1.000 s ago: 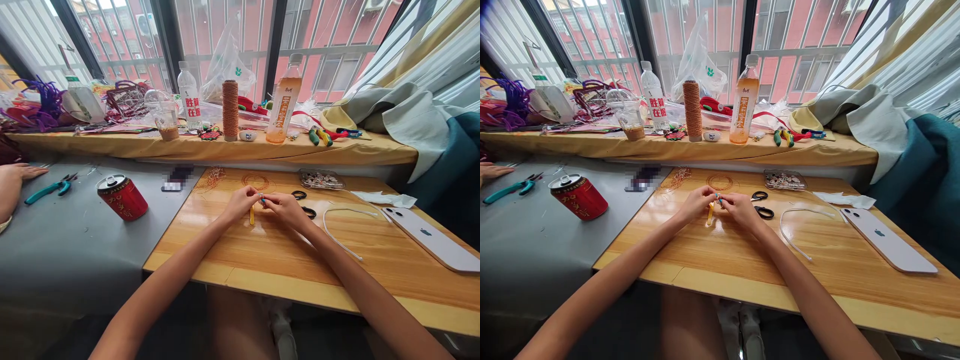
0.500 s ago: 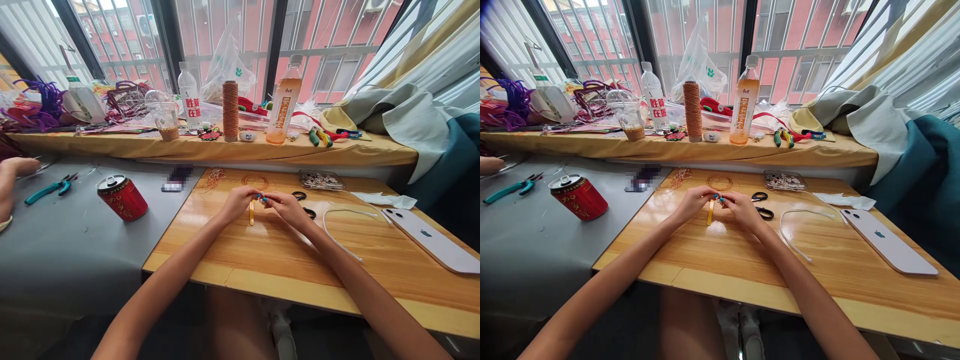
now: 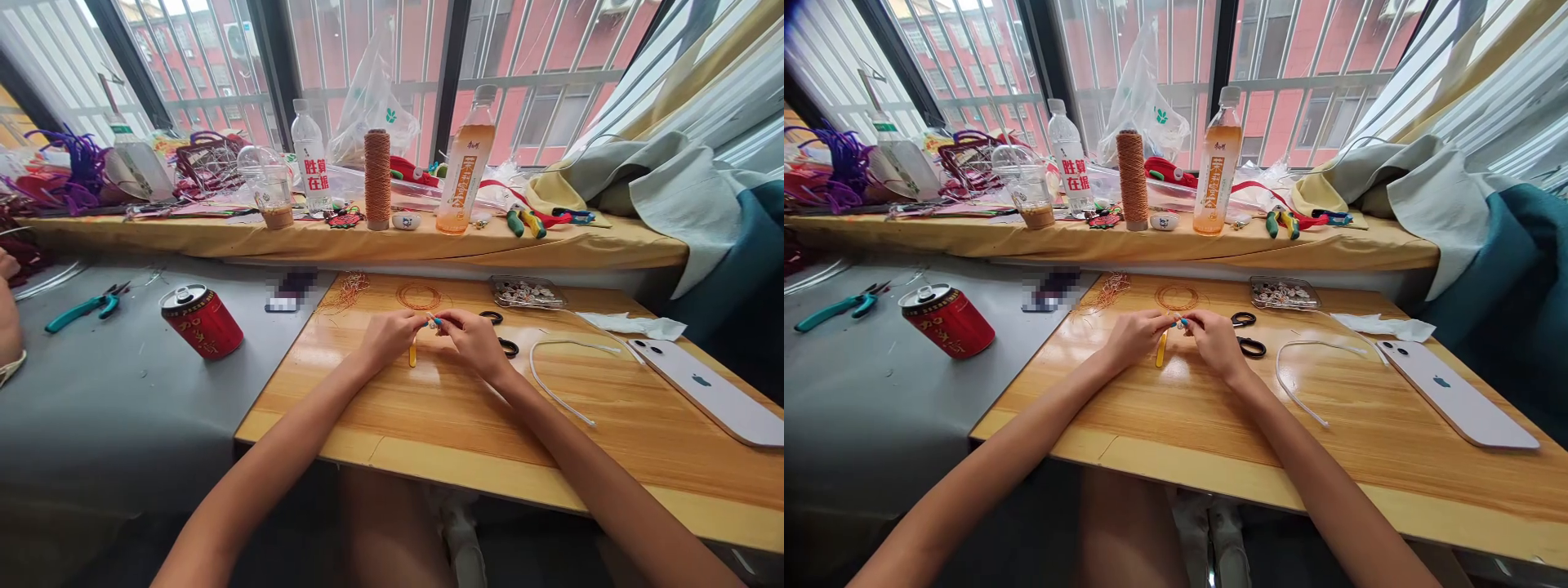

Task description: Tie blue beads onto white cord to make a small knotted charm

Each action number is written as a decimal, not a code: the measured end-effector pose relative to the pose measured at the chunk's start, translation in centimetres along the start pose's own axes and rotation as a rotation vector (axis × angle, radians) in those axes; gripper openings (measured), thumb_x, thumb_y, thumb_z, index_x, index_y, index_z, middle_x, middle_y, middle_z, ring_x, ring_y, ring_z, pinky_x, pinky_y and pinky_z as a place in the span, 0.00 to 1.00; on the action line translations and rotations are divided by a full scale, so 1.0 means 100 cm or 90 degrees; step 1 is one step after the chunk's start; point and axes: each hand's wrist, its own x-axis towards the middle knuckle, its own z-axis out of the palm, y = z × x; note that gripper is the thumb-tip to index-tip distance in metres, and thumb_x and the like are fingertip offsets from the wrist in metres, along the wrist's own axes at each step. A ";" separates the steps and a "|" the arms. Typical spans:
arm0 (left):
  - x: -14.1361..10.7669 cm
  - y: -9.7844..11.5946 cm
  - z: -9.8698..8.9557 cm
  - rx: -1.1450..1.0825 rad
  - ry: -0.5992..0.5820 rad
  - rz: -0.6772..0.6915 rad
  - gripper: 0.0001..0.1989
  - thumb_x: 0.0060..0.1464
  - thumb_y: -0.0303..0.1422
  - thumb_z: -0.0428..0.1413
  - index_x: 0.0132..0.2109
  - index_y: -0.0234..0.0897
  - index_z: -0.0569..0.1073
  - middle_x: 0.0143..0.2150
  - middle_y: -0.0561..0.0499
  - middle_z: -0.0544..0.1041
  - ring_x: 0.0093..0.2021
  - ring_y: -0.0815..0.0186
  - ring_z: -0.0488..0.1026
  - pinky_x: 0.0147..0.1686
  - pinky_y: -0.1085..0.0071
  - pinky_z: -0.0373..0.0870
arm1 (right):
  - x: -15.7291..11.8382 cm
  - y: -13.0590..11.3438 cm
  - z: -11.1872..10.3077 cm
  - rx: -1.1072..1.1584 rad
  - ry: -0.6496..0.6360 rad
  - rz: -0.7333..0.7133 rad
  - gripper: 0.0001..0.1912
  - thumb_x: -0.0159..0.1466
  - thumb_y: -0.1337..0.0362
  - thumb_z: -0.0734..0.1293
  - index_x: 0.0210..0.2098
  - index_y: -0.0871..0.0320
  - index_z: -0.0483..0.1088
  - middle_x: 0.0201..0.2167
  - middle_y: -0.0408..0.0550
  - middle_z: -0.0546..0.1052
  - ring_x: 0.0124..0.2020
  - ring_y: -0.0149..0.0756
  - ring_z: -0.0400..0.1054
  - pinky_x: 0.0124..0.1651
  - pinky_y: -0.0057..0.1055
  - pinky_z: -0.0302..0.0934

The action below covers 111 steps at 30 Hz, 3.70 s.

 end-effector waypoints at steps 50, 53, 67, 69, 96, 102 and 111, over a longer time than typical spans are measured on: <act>0.008 0.002 0.007 -0.509 -0.131 -0.267 0.14 0.50 0.35 0.46 0.34 0.34 0.75 0.27 0.54 0.75 0.17 0.77 0.62 0.20 0.81 0.58 | -0.001 0.015 0.013 -0.171 -0.062 -0.198 0.16 0.61 0.67 0.52 0.48 0.60 0.58 0.41 0.56 0.70 0.43 0.39 0.64 0.44 0.38 0.59; 0.008 0.000 0.008 -0.450 -0.127 -0.267 0.14 0.49 0.33 0.46 0.32 0.34 0.75 0.24 0.53 0.75 0.15 0.77 0.61 0.19 0.80 0.57 | -0.001 0.020 0.015 -0.188 -0.087 -0.220 0.17 0.60 0.68 0.52 0.49 0.60 0.58 0.44 0.56 0.68 0.46 0.40 0.62 0.46 0.39 0.58; 0.009 -0.005 -0.005 -0.405 -0.045 -0.185 0.13 0.49 0.32 0.48 0.30 0.32 0.76 0.27 0.51 0.76 0.27 0.71 0.69 0.26 0.81 0.58 | 0.006 0.015 -0.008 -0.176 -0.097 -0.089 0.16 0.55 0.73 0.53 0.35 0.60 0.68 0.27 0.46 0.74 0.25 0.30 0.66 0.30 0.26 0.58; 0.008 -0.004 -0.003 -0.395 -0.052 -0.164 0.13 0.48 0.31 0.48 0.29 0.32 0.76 0.26 0.51 0.76 0.27 0.72 0.68 0.26 0.81 0.58 | 0.006 0.014 -0.007 -0.138 -0.077 -0.056 0.15 0.55 0.72 0.52 0.34 0.60 0.68 0.26 0.46 0.73 0.22 0.29 0.64 0.28 0.25 0.57; 0.008 0.007 0.007 -0.523 -0.070 -0.299 0.13 0.51 0.33 0.45 0.31 0.31 0.73 0.24 0.53 0.74 0.15 0.77 0.60 0.17 0.80 0.56 | 0.004 0.001 0.021 0.672 0.029 0.299 0.05 0.48 0.65 0.66 0.26 0.59 0.71 0.24 0.42 0.72 0.20 0.22 0.60 0.21 0.20 0.58; 0.010 0.012 0.022 -0.394 0.003 -0.332 0.10 0.50 0.30 0.47 0.30 0.32 0.72 0.27 0.50 0.74 0.26 0.71 0.68 0.27 0.77 0.61 | 0.005 -0.003 0.033 0.701 0.124 0.333 0.03 0.47 0.69 0.67 0.24 0.60 0.71 0.26 0.44 0.74 0.23 0.25 0.65 0.31 0.23 0.64; 0.010 0.017 0.026 -0.295 0.037 -0.341 0.04 0.47 0.27 0.50 0.31 0.35 0.69 0.30 0.51 0.73 0.31 0.69 0.68 0.33 0.73 0.62 | 0.007 0.007 0.037 0.588 0.136 0.341 0.03 0.46 0.70 0.67 0.23 0.61 0.72 0.21 0.42 0.75 0.22 0.26 0.67 0.30 0.24 0.64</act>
